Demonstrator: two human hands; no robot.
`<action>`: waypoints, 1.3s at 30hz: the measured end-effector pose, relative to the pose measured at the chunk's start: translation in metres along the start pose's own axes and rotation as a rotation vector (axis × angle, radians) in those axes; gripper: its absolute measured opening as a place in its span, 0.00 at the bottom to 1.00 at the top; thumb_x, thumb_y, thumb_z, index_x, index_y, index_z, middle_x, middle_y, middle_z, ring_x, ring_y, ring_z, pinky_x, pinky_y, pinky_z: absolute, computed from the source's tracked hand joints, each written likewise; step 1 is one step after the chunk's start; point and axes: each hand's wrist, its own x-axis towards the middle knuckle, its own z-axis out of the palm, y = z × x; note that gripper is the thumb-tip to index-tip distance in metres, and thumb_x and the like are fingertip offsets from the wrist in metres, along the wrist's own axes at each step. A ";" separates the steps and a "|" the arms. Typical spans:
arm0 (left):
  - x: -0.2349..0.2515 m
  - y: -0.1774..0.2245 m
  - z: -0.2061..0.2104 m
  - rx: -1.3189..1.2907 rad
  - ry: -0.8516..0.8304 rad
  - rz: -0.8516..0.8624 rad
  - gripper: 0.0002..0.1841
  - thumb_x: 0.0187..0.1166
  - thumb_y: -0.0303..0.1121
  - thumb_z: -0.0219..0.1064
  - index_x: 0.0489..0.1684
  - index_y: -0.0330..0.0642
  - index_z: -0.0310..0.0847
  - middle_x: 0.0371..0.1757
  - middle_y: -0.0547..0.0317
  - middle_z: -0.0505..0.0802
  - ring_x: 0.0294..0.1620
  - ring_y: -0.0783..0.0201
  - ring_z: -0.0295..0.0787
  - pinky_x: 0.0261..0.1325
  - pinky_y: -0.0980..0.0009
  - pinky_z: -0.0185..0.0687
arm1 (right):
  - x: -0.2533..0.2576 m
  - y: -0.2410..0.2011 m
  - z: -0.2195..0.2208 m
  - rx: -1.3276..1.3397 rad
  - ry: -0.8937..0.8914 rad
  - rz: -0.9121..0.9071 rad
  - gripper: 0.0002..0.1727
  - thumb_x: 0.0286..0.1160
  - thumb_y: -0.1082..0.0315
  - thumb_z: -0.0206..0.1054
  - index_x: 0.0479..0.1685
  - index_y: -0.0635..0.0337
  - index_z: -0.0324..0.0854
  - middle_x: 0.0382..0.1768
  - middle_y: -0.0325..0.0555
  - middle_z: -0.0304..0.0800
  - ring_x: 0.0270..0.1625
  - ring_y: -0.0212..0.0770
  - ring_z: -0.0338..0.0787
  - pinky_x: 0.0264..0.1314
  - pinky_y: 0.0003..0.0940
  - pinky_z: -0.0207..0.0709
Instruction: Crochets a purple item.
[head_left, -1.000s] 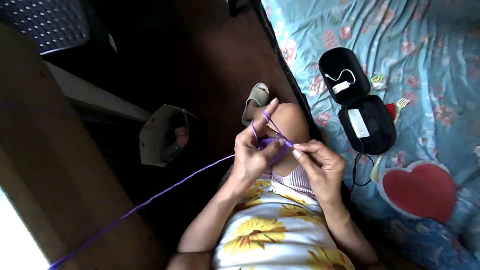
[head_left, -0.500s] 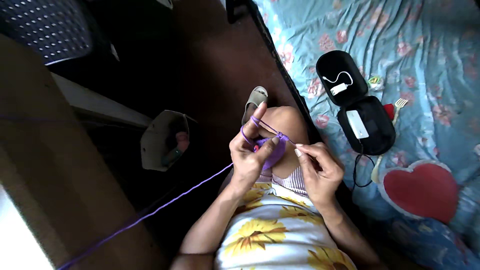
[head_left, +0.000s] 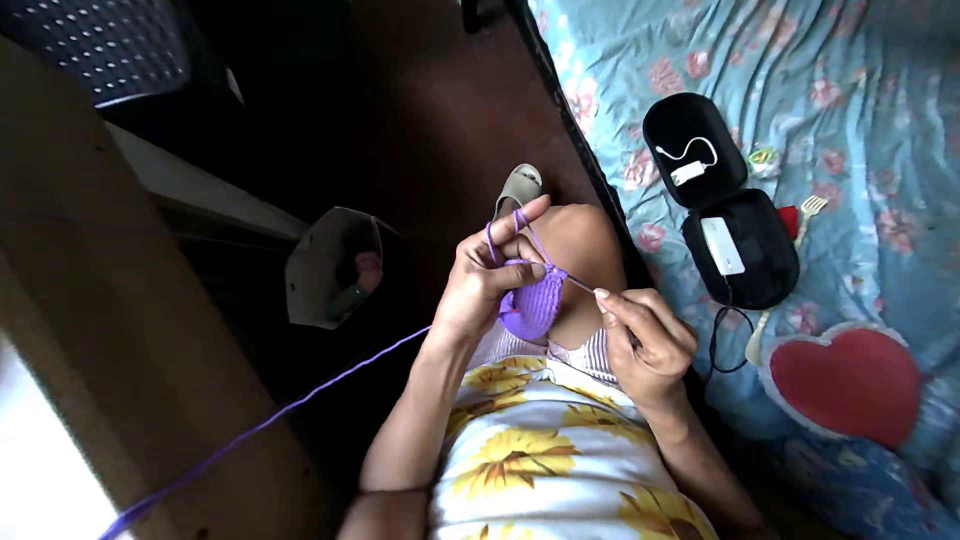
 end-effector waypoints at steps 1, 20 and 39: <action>0.000 0.000 -0.001 -0.019 -0.012 -0.020 0.34 0.67 0.14 0.62 0.81 0.36 0.72 0.29 0.61 0.93 0.24 0.74 0.87 0.31 0.79 0.86 | 0.000 0.001 0.000 0.030 -0.003 0.014 0.06 0.74 0.75 0.70 0.36 0.65 0.93 0.29 0.48 0.88 0.33 0.28 0.85 0.36 0.15 0.77; 0.002 -0.006 -0.005 -0.024 -0.085 -0.135 0.35 0.68 0.17 0.57 0.83 0.36 0.68 0.33 0.60 0.91 0.24 0.75 0.85 0.28 0.81 0.83 | 0.006 0.001 -0.011 0.505 -0.149 0.475 0.07 0.67 0.80 0.72 0.39 0.64 0.93 0.34 0.34 0.91 0.35 0.22 0.88 0.41 0.16 0.85; -0.004 -0.043 0.031 0.533 0.116 0.562 0.26 0.68 0.15 0.67 0.71 0.26 0.78 0.42 0.55 0.95 0.38 0.74 0.90 0.45 0.76 0.88 | 0.024 -0.013 -0.003 0.391 -0.154 0.452 0.06 0.72 0.78 0.70 0.44 0.65 0.89 0.38 0.37 0.93 0.37 0.20 0.89 0.42 0.14 0.86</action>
